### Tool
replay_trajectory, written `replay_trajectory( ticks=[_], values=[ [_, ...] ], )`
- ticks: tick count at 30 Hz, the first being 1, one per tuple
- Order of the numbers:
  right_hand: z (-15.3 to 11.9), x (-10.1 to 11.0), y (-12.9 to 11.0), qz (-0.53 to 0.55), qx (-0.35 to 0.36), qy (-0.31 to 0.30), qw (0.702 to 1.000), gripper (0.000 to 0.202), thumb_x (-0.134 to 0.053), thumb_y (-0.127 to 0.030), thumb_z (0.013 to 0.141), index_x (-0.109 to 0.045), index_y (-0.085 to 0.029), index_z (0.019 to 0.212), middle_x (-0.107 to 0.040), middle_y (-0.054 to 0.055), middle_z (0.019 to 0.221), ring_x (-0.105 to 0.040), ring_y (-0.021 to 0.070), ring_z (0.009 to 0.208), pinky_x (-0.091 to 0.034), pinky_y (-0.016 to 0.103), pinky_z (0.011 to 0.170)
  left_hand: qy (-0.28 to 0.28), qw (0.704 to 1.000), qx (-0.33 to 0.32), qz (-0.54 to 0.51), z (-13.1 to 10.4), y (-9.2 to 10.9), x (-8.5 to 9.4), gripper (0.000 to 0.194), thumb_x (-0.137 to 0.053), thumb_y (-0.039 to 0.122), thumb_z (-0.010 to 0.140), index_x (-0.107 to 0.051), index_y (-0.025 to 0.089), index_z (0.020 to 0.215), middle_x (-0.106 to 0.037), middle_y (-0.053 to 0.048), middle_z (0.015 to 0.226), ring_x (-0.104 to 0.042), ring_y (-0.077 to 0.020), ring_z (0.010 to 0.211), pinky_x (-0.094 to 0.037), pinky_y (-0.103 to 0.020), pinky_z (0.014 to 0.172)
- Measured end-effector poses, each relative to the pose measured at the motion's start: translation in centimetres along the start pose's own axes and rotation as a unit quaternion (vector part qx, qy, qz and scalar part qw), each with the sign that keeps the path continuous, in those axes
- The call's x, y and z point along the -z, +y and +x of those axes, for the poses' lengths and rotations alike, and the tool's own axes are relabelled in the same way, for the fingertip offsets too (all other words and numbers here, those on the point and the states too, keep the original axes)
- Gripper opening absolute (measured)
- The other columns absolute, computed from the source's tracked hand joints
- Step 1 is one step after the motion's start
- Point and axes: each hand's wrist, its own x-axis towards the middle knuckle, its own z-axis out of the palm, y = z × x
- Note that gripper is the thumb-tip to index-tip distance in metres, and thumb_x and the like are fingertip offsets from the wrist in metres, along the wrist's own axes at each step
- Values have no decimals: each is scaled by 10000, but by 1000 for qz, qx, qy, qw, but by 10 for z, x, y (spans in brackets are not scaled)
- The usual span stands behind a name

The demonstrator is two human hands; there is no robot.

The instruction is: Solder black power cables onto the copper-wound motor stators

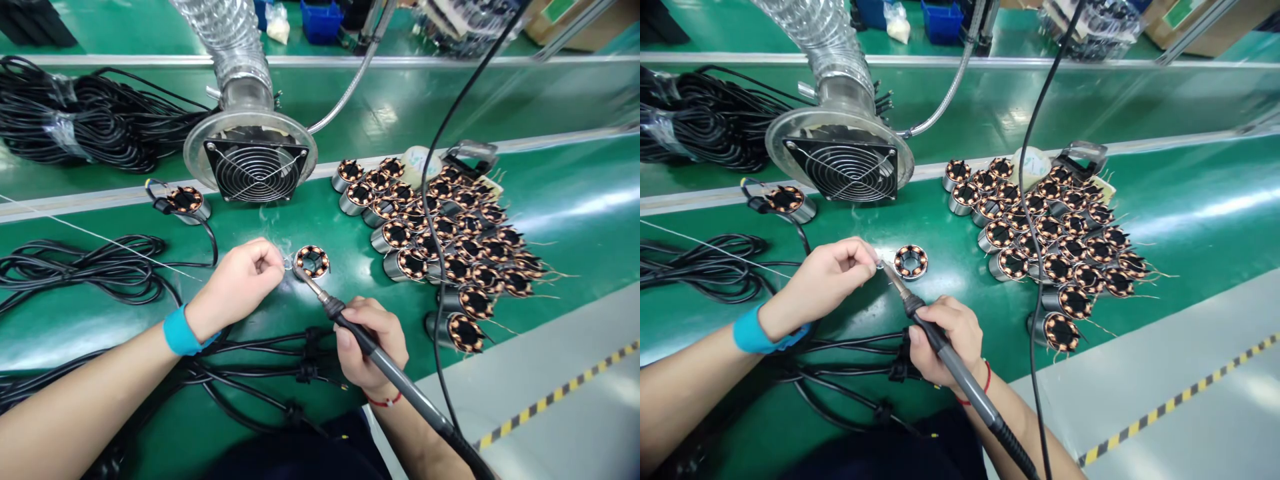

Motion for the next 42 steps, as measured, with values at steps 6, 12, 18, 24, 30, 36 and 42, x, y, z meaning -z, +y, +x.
replay_trajectory(
  ticks=[6, 12, 18, 24, 30, 36, 42],
  values=[
    [2, -1, 0, 2, 6, -4, 1000, 280, -580, -106, 758, -562, -213, 1016, -572, 2, 709, -511, 130, 552, -469, 295, 512, 0, 1000, 5, -2, 0, 1, 0, 100, -536, 184, 739, -540, 166, 641, -579, -10, 775, -526, -137, 712, -411, -280, 649],
    [2, 3, 0, -36, -3, -14, 999, 314, -599, -160, 808, -562, -241, 1109, -629, 7, 745, -575, 147, 576, -504, 306, 533, 0, 1000, 7, 2, -1, 2, 0, 105, -537, 189, 741, -532, 166, 639, -574, -2, 751, -503, -120, 656, -400, -264, 613],
    [33, 5, -10, -75, -87, -94, 989, 451, -484, -176, 942, -398, -283, 1371, -722, 15, 990, -704, 161, 834, -570, 347, 806, 0, 1000, 0, 7, -1, 2, 0, 102, -531, 205, 745, -546, 166, 652, -600, -18, 778, -538, -143, 719, -426, -285, 672],
    [60, -9, -10, -141, -111, -190, 965, 436, -498, -131, 891, -438, -264, 1303, -685, 21, 1109, -625, 194, 1032, -482, 391, 918, 3, 1000, -6, -4, -1, 0, 0, 83, -533, 216, 732, -547, 170, 664, -607, -19, 778, -566, -163, 774, -447, -307, 744],
    [52, -19, 2, -103, -121, -149, 976, 432, -508, -109, 866, -452, -270, 1263, -689, -5, 1001, -620, 170, 1008, -446, 393, 969, -4, 1000, -15, -9, -2, 2, 0, 111, -536, 205, 765, -549, 172, 659, -596, -23, 797, -561, -160, 762, -444, -306, 725],
    [57, -22, -1, -62, -149, -132, 978, 455, -575, -234, 883, -430, -262, 1314, -664, 24, 1001, -633, 189, 980, -491, 415, 940, 91, 980, -169, 62, -9, 13, 6, 122, -558, 177, 857, -613, 176, 748, -586, -39, 876, -551, -167, 894, -443, -316, 833],
    [65, -34, -7, -23, -133, -51, 989, 382, -611, -278, 860, -512, -234, 1226, -636, -10, 794, -641, 156, 729, -547, 316, 700, 89, 944, -287, 140, -11, 14, -6, 136, -498, 184, 915, -588, 168, 815, -616, -48, 783, -540, -167, 785, -465, -312, 762]
  ],
)
